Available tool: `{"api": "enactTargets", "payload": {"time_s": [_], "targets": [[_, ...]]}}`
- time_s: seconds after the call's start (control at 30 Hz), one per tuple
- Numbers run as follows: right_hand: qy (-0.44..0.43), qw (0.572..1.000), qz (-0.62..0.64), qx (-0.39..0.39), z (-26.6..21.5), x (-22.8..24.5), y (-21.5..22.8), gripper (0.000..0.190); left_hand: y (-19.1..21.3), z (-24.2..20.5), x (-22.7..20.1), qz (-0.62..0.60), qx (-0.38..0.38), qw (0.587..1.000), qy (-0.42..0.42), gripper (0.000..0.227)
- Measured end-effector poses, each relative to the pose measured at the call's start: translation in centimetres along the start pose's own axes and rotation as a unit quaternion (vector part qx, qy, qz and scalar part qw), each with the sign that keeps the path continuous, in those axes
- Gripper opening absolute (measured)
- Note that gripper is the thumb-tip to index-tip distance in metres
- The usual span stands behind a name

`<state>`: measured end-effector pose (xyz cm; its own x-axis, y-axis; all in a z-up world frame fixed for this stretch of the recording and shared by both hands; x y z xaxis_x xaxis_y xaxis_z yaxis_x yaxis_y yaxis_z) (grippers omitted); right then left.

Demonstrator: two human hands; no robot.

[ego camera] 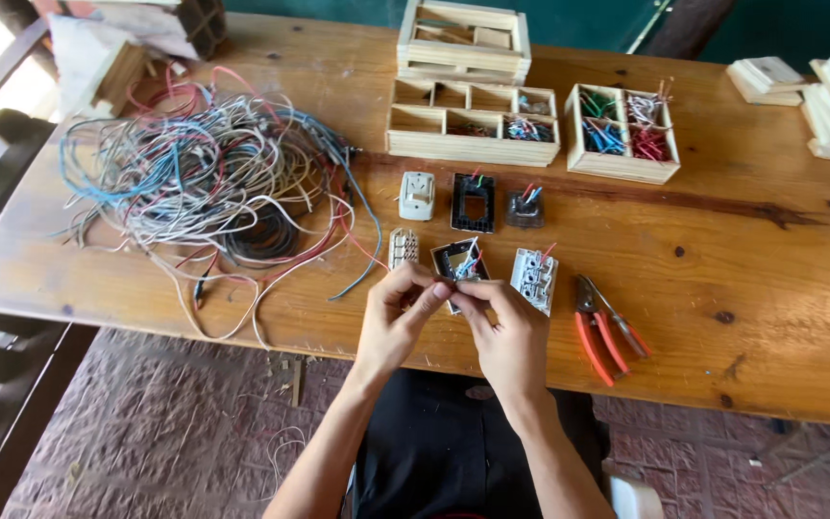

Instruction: The person assembles an electrical outlet by stripping wires with a tool and inserting them into the terminals of an outlet fixture, then securing the connections with a screwdriver.

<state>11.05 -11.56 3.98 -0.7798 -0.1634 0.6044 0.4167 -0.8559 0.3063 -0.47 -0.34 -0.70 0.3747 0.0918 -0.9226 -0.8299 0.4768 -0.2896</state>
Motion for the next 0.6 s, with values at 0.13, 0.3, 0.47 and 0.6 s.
{"api": "enactTargets", "payload": {"time_s": [0.13, 0.3, 0.47, 0.6], "targets": [[-0.069, 0.998, 0.003, -0.004, -2.1, -1.8, 1.4, 0.006, 1.4, -1.1, -2.3, 0.225, 0.046, 0.957, -0.175, 0.032], [-0.165, 0.985, 0.053, 0.008, -4.2, -4.2, 4.6, 0.009, 7.4, 0.6, 1.1, 0.464, 0.037, 0.842, -0.274, 0.057], [-0.201, 0.979, 0.028, 0.031, -4.9, -5.7, 6.4, 0.017, 14.3, 4.5, 6.8, 0.666, 0.048, 0.721, -0.183, 0.065], [-0.253, 0.965, 0.074, -0.005, -4.5, -6.4, 6.9, 0.018, 16.2, 6.7, 7.0, 0.726, 0.024, 0.662, -0.182, 0.072]]}}
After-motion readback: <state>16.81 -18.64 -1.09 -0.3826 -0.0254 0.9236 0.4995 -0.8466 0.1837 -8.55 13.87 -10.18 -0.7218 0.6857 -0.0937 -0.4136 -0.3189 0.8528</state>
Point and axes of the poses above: each hand's wrist, its own z-axis towards the middle knuckle, its own y-axis out of the back of the hand, x = y × z, the point moved 2 cm from there along z, towards the middle knuckle, and after that the axes turned 7 degrees about -x, right-handed, at the moved point
